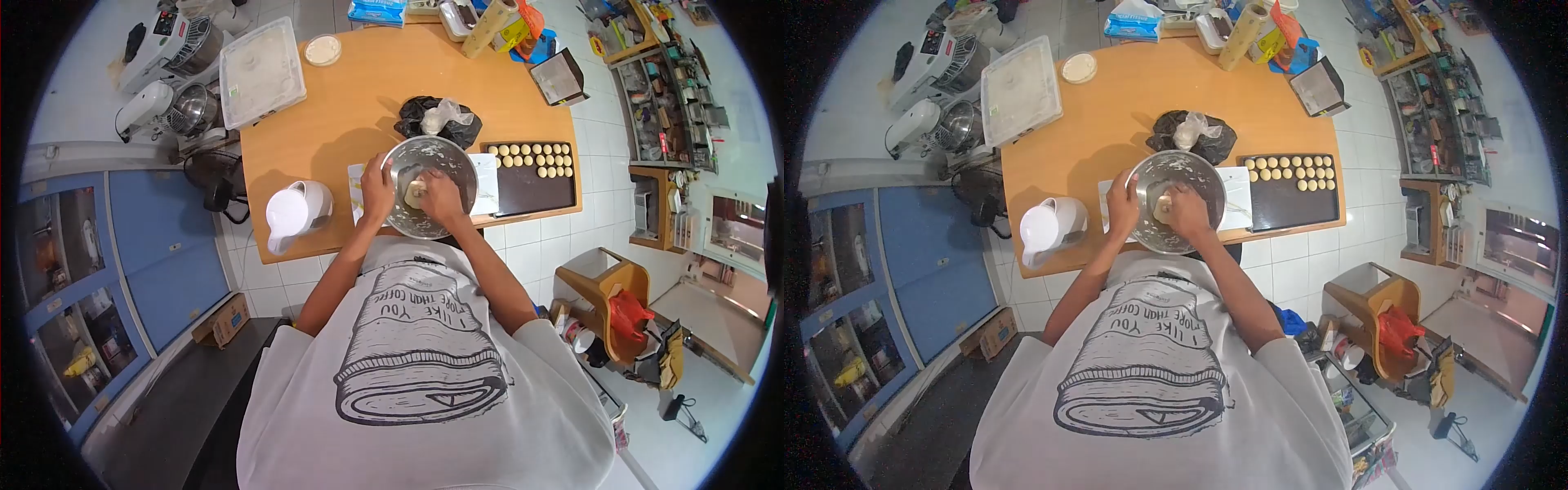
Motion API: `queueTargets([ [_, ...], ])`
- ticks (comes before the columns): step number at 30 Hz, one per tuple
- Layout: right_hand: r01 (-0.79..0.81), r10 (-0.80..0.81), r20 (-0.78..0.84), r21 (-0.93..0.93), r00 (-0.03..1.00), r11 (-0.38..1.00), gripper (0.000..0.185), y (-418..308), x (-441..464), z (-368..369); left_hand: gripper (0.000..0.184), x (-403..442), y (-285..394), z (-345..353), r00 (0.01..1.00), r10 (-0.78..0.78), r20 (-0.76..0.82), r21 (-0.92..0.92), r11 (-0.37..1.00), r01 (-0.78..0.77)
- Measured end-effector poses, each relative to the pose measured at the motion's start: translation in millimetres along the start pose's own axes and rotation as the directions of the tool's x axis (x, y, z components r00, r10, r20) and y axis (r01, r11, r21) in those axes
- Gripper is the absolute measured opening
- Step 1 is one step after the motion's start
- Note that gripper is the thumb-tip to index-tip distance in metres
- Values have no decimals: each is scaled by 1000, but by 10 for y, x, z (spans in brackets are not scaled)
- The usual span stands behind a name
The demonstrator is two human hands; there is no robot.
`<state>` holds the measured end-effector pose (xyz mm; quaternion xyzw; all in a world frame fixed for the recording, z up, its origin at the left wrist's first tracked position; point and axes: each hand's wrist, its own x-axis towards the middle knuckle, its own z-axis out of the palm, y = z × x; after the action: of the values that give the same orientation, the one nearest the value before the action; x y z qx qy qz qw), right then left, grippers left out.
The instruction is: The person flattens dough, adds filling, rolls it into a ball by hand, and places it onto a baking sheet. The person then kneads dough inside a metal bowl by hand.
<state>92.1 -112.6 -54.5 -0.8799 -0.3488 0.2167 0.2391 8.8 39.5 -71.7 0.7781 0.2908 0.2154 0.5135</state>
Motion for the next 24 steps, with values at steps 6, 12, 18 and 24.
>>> queueTargets([
  [6, 196, -200, -78, -53, 977, 979, 32, 238, 191, 119, 20, -23, -34, 9, 997, 31, -77, 27, 999, -29],
  [12, 59, -58, 32, -55, 998, 997, 33, -14, 277, -95, 20, -8, -72, 5, 998, 14, -55, -13, 1000, -15],
  [18, 86, -108, -170, -136, 980, 987, 39, -68, 285, 352, 19, -21, -98, 25, 998, -31, -51, -23, 999, 30],
  [24, 180, -222, -126, -276, 967, 944, 37, -99, 145, 537, 19, -18, -52, 17, 998, 8, -62, -8, 1000, -9],
])
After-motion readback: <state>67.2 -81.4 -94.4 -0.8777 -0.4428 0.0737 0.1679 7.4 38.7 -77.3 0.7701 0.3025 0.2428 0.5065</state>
